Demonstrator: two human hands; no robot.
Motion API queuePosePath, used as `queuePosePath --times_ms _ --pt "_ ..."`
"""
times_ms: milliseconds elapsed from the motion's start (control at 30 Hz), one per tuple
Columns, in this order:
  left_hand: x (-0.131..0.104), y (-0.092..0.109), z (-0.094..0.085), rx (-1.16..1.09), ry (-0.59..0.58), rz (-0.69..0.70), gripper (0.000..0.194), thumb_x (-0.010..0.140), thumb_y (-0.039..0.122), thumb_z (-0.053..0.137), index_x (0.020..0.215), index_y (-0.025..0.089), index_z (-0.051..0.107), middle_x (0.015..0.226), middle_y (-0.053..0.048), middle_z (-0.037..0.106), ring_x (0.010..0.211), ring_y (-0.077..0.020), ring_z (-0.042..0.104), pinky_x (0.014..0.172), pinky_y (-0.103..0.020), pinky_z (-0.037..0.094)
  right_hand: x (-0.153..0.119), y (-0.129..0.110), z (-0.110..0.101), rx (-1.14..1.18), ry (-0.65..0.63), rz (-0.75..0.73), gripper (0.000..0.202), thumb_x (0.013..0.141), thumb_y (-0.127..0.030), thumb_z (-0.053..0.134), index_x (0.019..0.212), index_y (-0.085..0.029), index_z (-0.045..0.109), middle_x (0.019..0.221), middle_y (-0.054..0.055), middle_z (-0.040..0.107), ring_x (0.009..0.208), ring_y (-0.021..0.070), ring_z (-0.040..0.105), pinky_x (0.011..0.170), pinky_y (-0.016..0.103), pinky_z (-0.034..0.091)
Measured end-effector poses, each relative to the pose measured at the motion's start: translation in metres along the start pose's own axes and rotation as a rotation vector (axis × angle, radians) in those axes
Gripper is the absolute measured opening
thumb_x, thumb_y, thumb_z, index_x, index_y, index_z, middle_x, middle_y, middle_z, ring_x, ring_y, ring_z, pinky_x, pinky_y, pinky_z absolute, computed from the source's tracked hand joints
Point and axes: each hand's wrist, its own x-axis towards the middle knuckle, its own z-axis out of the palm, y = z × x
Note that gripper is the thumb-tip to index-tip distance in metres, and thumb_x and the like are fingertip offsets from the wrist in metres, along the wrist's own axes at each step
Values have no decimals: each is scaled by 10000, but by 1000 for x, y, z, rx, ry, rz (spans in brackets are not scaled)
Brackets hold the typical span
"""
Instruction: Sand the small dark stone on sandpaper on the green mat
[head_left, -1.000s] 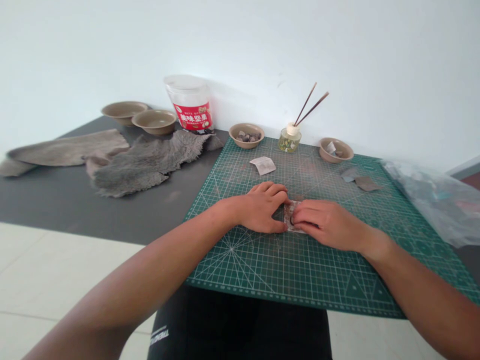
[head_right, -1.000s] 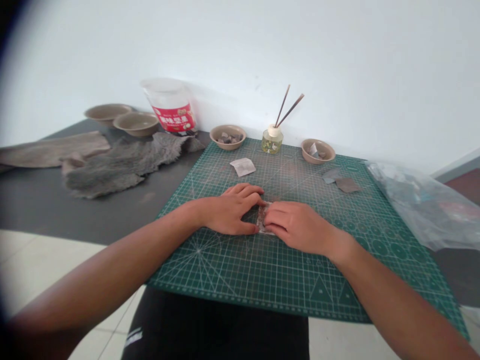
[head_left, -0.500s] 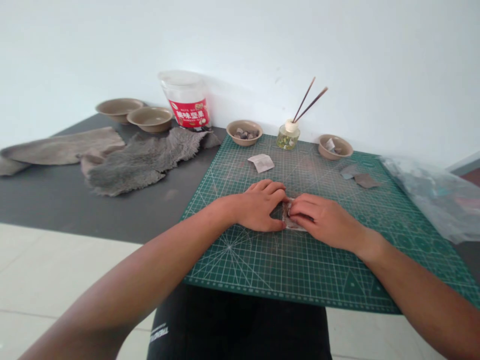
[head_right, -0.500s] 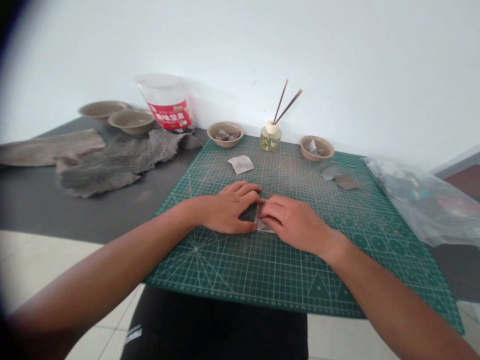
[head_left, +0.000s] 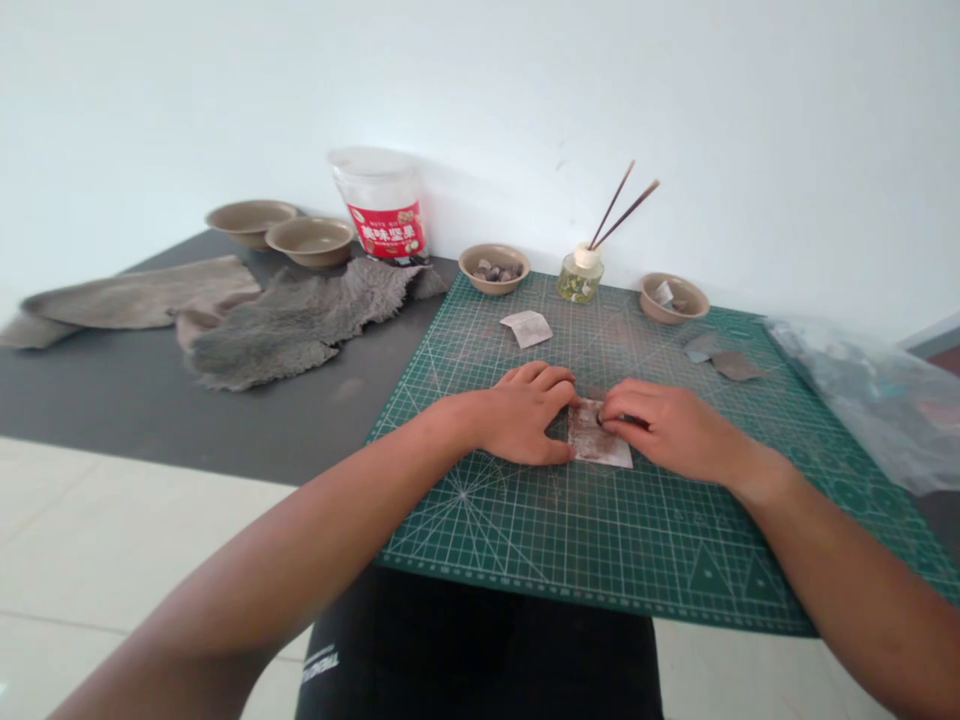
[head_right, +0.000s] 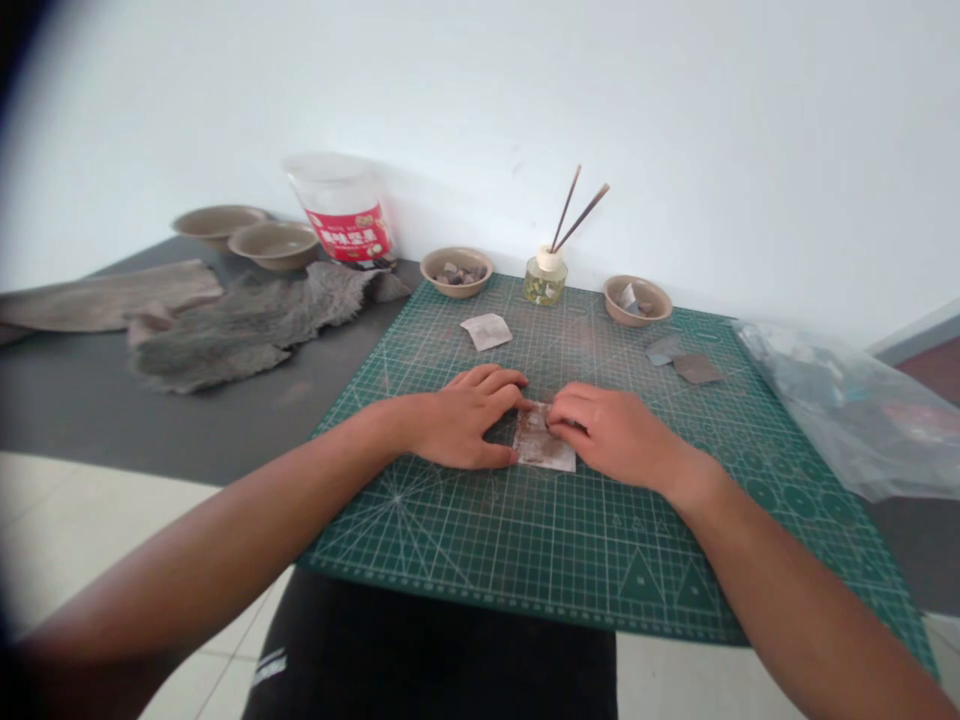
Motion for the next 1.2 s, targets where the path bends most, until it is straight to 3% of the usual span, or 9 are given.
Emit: queuePosePath --times_ms 100,267,467,633,733,800,900,1067,1200 --pt "0 0 -1 -1 2 10 660 861 621 551 1385 232 451 1567 -105 307 1466 -337 202 1178 -504 237 -1 -2 0 68 -73 -83 139 958 -219 553 954 -243 689 1004 32 705 905 182 669 812 317 525" --pt "-1 1 -1 7 15 8 656 859 612 562 1378 225 459 1551 -112 328 1454 -340 227 1175 -494 241 1 1 2 -37 48 50 133 970 -227 539 963 -228 672 1025 48 699 913 199 665 832 353 517" --pt "-1 2 -3 1 -4 12 646 862 621 557 1372 240 452 1545 -104 342 1447 -330 249 1166 -493 253 2 -1 2 67 -42 -94 132 971 -231 544 960 -242 675 1036 38 701 955 188 666 842 328 530" --pt "0 1 -3 4 9 10 650 865 606 555 1386 230 457 1558 -111 320 1460 -348 214 1173 -510 241 1 2 2 -19 21 23 146 972 -228 536 966 -241 681 1043 37 710 935 200 675 853 360 528" --pt "0 0 -2 -1 3 23 654 866 614 550 1379 217 465 1549 -115 332 1449 -349 232 1173 -503 246 0 0 3 9 -46 -56 137 973 -237 545 975 -244 683 1048 30 709 957 192 671 852 340 529" --pt "1 0 -1 0 5 28 655 864 623 550 1373 219 466 1545 -112 336 1447 -343 235 1178 -494 238 1 -3 5 1 -23 -84 155 981 -232 529 995 -243 683 1082 40 703 990 198 664 861 340 528" --pt "0 0 -1 8 0 11 652 861 622 559 1375 234 460 1555 -104 324 1455 -338 220 1183 -488 225 4 -3 4 -42 23 -15 164 985 -234 516 993 -237 680 1073 49 699 971 207 665 856 355 528" --pt "0 1 -2 -10 -6 3 656 865 619 549 1380 221 462 1565 -116 306 1459 -338 212 1180 -493 231 3 -2 1 50 -75 -88 145 977 -265 546 970 -240 688 1043 34 711 974 192 671 873 324 522" --pt "0 0 -2 -12 -12 3 678 860 624 559 1392 216 458 1571 -120 296 1477 -336 172 1190 -488 213 3 -1 2 -1 2 -27 160 970 -230 531 982 -231 690 1054 46 701 960 201 664 849 340 516"
